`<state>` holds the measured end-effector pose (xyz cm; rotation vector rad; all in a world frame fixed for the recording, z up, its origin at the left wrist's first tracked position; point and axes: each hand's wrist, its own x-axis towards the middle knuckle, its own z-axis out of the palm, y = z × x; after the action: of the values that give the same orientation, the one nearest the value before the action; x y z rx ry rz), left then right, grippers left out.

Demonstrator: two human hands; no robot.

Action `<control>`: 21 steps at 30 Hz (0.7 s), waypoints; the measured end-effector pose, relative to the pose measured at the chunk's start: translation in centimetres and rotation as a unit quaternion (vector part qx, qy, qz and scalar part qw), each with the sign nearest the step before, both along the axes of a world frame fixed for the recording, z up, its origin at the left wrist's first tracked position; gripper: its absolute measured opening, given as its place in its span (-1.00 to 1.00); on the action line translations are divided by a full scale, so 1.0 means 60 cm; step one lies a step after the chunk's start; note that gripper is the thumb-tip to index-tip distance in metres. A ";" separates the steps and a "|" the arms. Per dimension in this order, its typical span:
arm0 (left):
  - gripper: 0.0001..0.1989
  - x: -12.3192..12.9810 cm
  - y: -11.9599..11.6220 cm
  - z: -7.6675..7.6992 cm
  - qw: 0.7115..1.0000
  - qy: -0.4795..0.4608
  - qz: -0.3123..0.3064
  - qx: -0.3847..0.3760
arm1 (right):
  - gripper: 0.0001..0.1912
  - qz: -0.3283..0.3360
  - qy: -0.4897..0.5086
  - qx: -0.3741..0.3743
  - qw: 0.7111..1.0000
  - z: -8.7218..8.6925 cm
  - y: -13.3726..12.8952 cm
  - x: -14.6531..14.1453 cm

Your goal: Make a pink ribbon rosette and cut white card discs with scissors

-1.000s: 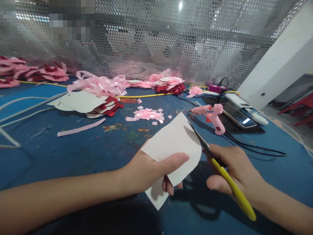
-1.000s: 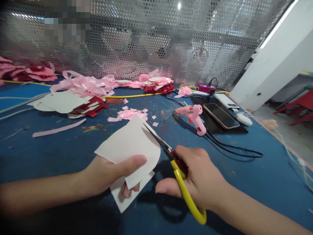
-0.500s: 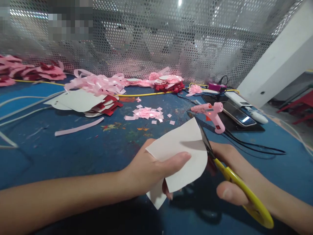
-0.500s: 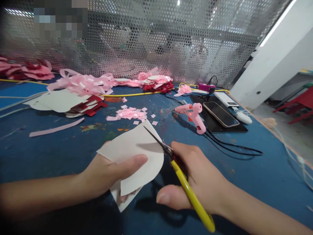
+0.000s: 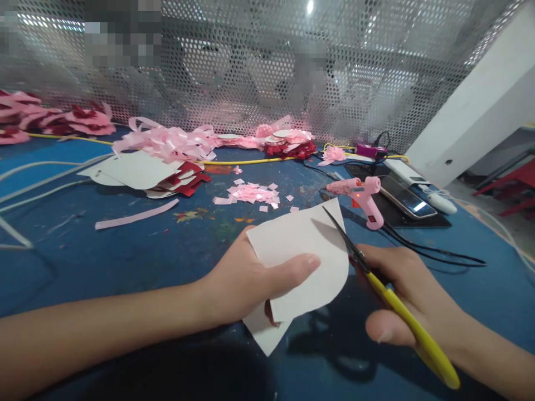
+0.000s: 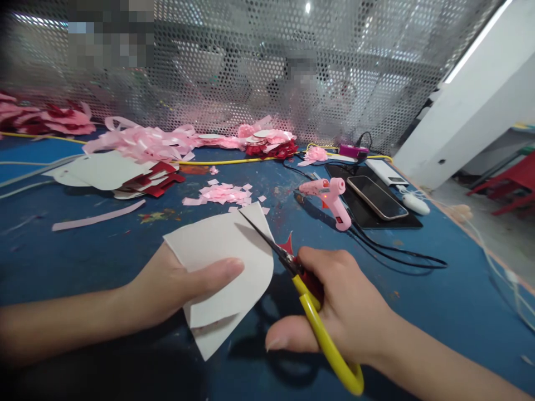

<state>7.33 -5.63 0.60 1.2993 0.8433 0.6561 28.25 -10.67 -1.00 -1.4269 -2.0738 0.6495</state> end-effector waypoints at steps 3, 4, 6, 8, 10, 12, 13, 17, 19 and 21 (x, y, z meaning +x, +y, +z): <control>-0.83 -0.001 0.001 -0.007 0.999 -0.034 0.032 0.029 | -0.32 -0.017 -0.014 0.028 0.999 -0.007 0.000 0.003; -0.80 0.000 0.001 -0.009 0.998 -0.039 0.033 0.026 | -0.32 -0.022 -0.016 0.035 0.999 -0.008 0.001 0.003; -0.75 0.002 -0.001 -0.012 0.998 -0.048 0.026 0.015 | -0.31 -0.019 -0.016 0.031 0.999 -0.004 0.004 0.001; -0.77 0.003 -0.003 -0.014 0.998 -0.056 0.007 0.003 | -0.29 0.001 -0.007 0.009 1.000 0.004 0.007 -0.003; -0.82 0.005 -0.006 -0.013 0.998 -0.057 -0.018 -0.010 | -0.29 0.025 0.003 -0.010 1.000 0.014 0.010 -0.006; -0.84 0.004 -0.006 -0.011 0.998 -0.050 -0.031 -0.020 | -0.29 0.037 0.004 -0.012 0.999 0.021 0.011 -0.008; -0.85 0.004 -0.006 -0.009 0.998 -0.047 -0.029 -0.024 | -0.28 0.040 0.001 -0.009 0.999 0.023 0.011 -0.007; -0.85 0.002 0.000 0.001 0.998 -0.017 -0.036 -0.038 | -0.25 0.037 -0.020 0.001 0.999 0.021 0.009 0.000; -0.82 0.000 0.003 0.005 0.998 0.000 -0.047 -0.032 | -0.23 0.031 -0.027 0.016 0.999 0.018 0.008 0.002; -0.80 -0.001 0.004 0.006 0.999 0.009 -0.050 -0.013 | -0.22 0.027 -0.040 0.041 0.998 0.015 0.007 0.003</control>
<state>7.30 -5.37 0.97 1.3161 0.7928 0.5528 28.44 -10.27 -0.08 -1.3753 -2.1809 0.5296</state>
